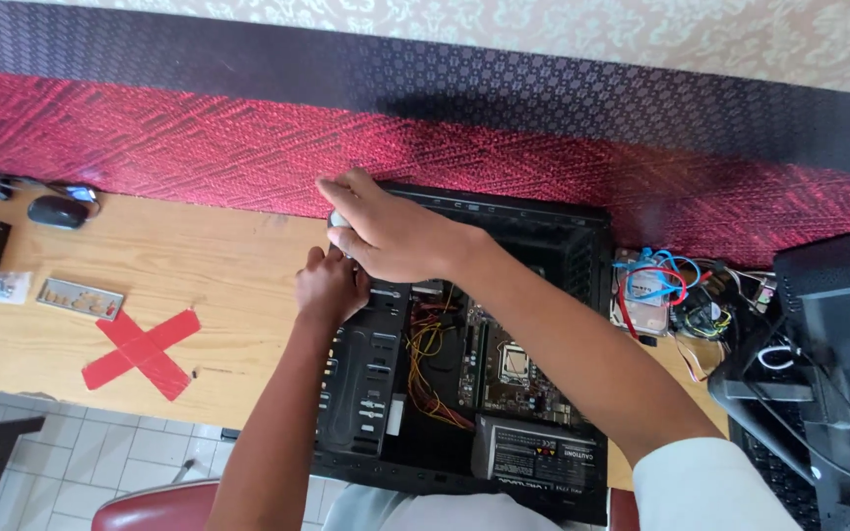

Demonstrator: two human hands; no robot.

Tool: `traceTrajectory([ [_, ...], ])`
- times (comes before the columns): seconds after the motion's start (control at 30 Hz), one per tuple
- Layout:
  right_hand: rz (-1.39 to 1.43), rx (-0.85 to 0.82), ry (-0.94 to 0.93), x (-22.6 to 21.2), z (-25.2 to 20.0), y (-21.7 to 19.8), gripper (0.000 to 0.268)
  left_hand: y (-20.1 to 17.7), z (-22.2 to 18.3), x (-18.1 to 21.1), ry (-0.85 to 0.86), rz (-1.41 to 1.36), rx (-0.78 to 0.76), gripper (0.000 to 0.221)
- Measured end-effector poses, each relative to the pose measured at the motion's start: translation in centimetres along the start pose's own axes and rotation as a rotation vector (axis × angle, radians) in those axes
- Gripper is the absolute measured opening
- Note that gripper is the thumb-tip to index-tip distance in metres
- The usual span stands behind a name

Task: Installing a hard disk drive into a computer case and securing it with screws using a manual screwdriver.

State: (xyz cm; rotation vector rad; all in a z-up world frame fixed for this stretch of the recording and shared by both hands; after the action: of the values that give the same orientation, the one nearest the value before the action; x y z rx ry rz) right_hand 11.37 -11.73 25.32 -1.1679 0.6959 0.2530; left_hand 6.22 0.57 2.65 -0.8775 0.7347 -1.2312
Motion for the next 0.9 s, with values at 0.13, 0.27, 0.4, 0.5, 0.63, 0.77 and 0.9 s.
traceTrajectory([
  [0.13, 0.137, -0.035, -0.06, -2.7, 0.1, -1.3, 0.045, 1.8, -0.6, -1.2, -0.024, 0.016, 0.012, 0.016],
  [0.27, 0.037, 0.215, -0.159, -1.1, 0.9, -1.5, 0.027, 1.0, -0.2, -0.9, -0.02, 0.007, 0.015, 0.016],
  [0.4, 0.105, 0.429, -0.174, 0.9, 1.3, -0.4, 0.043, 1.0, -0.1, -0.4, -0.005, 0.014, -0.015, 0.018],
  [0.5, 0.04, 0.566, -0.168, 1.3, 1.3, -0.2, 0.047, 0.7, -0.1, -0.3, -0.002, -0.001, -0.003, 0.018],
  [0.63, 0.028, 0.435, -0.123, 0.1, 1.1, -0.7, 0.037, 0.8, 0.0, -0.4, -0.019, -0.007, -0.024, 0.02],
  [0.77, 0.032, 0.226, -0.046, -0.8, 1.1, -0.7, 0.036, 0.6, 0.1, -0.2, -0.026, -0.01, -0.043, 0.022],
  [0.9, 0.03, 0.231, -0.017, -0.3, 0.9, -0.3, 0.035, 0.4, 0.2, -0.2, -0.036, -0.01, -0.062, 0.021],
])
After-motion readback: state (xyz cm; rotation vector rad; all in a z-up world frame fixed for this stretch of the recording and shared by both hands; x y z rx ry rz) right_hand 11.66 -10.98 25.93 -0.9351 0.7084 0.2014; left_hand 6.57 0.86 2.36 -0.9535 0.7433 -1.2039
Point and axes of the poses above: each hand's wrist, its own z-axis towards the middle knuckle, its own y-axis out of the palm, x = y × z, the point moved 7 cm from there along z, towards the middle knuckle, and after that the axes turned 2 degrees about x, right-handed, at the moved point
